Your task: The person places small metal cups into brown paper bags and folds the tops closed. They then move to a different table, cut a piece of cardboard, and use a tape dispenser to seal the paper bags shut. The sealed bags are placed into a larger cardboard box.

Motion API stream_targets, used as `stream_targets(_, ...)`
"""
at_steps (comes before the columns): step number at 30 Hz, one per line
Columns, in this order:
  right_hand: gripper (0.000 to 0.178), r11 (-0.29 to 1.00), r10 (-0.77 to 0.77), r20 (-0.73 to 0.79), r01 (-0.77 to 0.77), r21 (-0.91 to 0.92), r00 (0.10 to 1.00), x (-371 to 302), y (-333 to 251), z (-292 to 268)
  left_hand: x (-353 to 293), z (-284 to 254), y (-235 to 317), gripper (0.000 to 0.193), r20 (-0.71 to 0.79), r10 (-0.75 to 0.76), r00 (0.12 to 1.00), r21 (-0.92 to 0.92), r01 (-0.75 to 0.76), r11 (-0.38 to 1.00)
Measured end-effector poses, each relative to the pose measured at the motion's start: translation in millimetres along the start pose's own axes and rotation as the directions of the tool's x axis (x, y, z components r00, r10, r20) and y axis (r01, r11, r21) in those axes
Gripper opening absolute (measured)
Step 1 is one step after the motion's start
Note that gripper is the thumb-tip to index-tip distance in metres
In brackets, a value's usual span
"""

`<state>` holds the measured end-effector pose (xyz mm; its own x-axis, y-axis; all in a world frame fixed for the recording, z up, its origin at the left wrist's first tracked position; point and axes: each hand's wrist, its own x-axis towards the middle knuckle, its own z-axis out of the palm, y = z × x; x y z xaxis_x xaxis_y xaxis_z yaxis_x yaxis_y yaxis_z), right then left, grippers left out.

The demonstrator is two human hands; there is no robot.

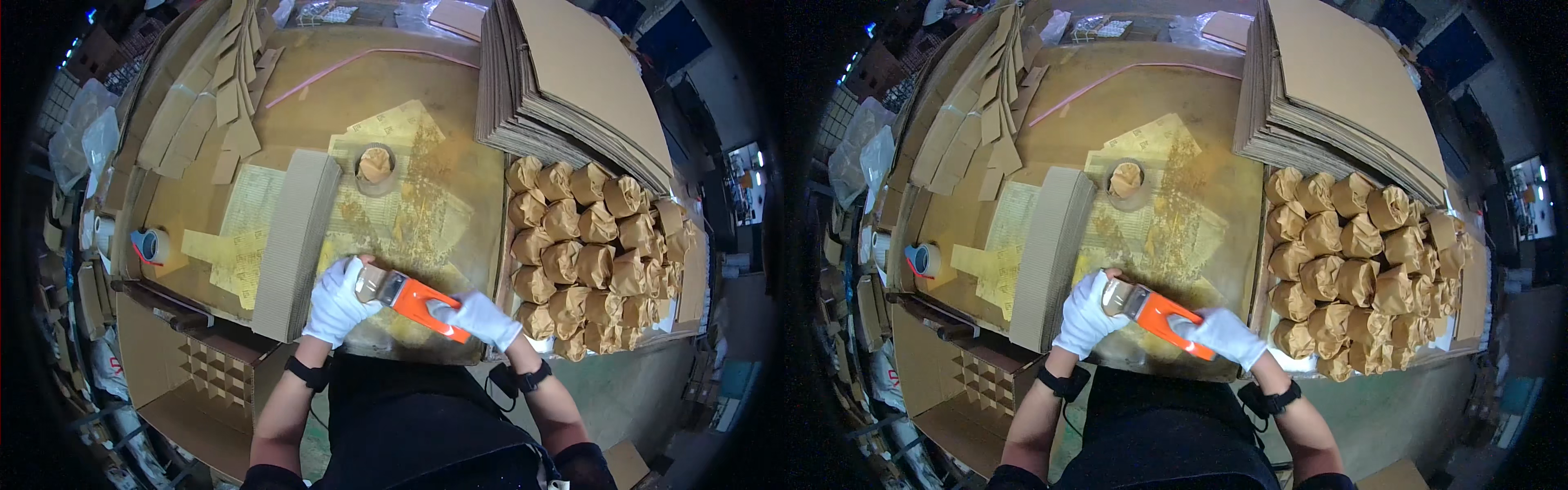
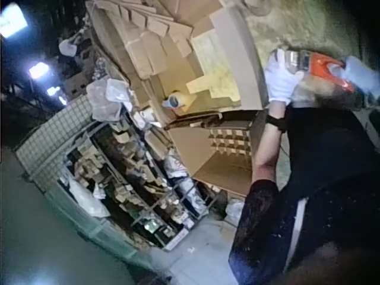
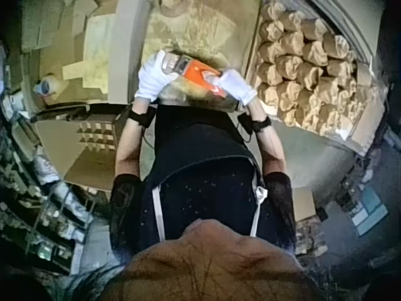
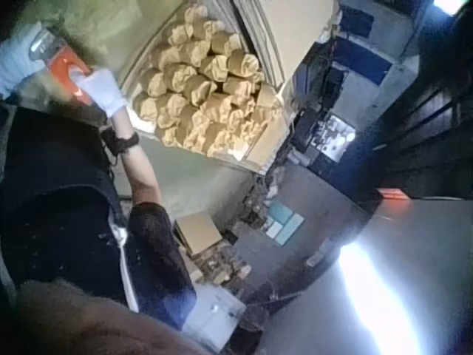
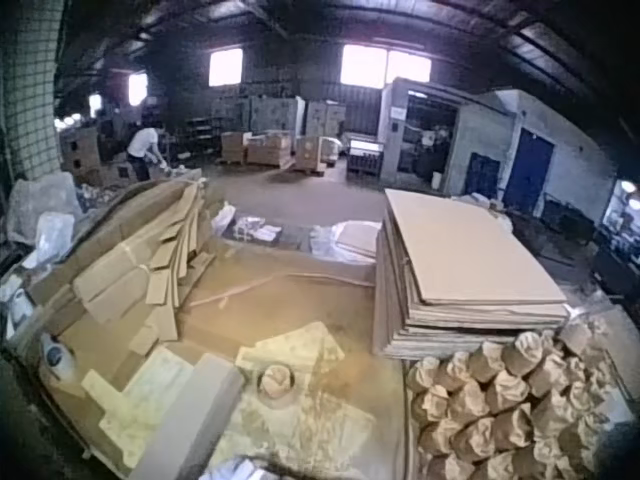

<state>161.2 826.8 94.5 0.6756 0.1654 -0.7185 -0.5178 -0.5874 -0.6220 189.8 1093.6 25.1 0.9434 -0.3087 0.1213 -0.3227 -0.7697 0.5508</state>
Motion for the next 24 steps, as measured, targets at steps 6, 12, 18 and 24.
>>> stream_targets(6,0.067,0.975,0.030,-0.239,-0.081,-0.208,0.971,-18.0,1.8,23.8,1.1,-7.4,15.3,0.063,0.094,0.063,0.994,0.099,-0.072,0.992)
stream_targets(12,0.068,0.853,0.045,-0.382,-0.234,-0.466,0.923,-5.6,7.7,49.4,-5.7,19.6,40.6,0.062,0.047,-0.101,0.994,-0.065,0.104,0.992)
stream_targets(18,0.068,0.897,-0.026,-0.406,-0.158,-0.413,0.914,-5.1,2.6,50.6,-12.7,-8.1,30.4,0.072,0.084,-0.071,0.994,0.201,0.053,0.978)
stream_targets(24,0.063,0.885,-0.044,-0.446,-0.173,-0.433,0.894,-2.4,-16.0,67.5,-15.2,1.5,16.8,0.061,0.008,-0.097,0.995,0.131,0.095,0.987)
